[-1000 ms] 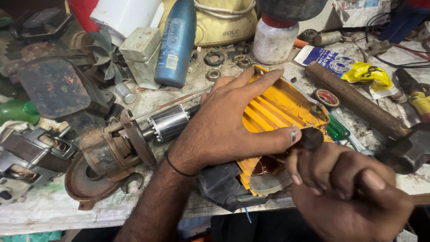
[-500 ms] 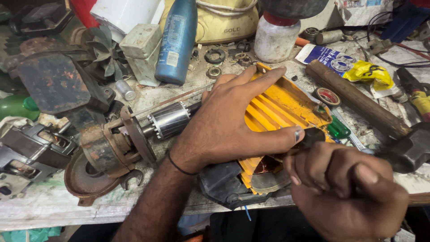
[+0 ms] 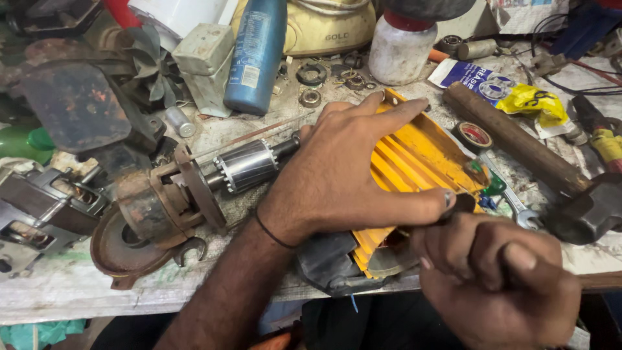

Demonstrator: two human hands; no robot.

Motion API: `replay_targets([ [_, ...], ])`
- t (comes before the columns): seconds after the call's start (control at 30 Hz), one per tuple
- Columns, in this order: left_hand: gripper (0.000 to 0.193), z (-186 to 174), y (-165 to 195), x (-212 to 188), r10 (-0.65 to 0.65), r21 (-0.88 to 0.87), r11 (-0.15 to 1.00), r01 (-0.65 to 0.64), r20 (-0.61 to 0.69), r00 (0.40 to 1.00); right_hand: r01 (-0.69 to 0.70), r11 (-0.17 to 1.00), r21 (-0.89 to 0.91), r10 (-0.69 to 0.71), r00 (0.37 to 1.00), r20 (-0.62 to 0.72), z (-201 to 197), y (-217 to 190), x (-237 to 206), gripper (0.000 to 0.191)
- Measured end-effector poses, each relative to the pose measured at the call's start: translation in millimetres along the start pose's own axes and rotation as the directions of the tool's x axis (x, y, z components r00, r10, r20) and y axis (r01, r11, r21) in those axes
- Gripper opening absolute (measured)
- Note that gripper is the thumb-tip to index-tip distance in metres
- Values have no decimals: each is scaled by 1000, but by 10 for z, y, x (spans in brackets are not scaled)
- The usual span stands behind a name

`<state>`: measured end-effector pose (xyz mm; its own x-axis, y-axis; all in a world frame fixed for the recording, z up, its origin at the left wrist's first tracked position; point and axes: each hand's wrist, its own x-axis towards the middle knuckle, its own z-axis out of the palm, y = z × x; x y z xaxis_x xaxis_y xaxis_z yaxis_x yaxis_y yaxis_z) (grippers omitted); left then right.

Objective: The person uses a screwdriver to scrape and clean the interior copper windings of a yellow motor stator. They rotate the stator to access different sections while working at a cluttered workbench.

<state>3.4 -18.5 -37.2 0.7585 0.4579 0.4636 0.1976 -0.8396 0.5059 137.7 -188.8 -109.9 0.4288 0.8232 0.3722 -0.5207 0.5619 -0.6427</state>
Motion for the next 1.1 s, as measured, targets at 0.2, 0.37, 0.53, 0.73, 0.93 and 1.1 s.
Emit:
replay_targets([
  [0.2, 104, -13, -37, 31, -49, -99, 994, 56, 67, 997, 44, 992, -115, -43, 999, 14, 34, 44, 36, 43],
  [0.37, 100, -2, -47, 4, -82, -17, 997, 81, -9, 997, 101, 993, -66, -99, 995, 27, 41, 96, 102, 44],
  [0.53, 102, 17, -74, -30, -108, 6, 994, 108, 18, 994, 155, 988, 26, -154, 988, -32, -30, 161, 86, 43],
  [0.73, 103, 11, -67, -31, -121, -6, 993, 122, 35, 992, 154, 987, 38, -155, 988, 15, -164, 162, 4, 44],
  [0.93, 103, -6, -47, -41, -135, -32, 990, 136, 35, 990, 135, 988, 73, -138, 990, 32, -233, 141, -24, 45],
  [1.1, 103, 1, -48, -24, -104, 15, 994, 104, 24, 994, 121, 989, 87, -124, 992, 31, -226, 133, -21, 45],
])
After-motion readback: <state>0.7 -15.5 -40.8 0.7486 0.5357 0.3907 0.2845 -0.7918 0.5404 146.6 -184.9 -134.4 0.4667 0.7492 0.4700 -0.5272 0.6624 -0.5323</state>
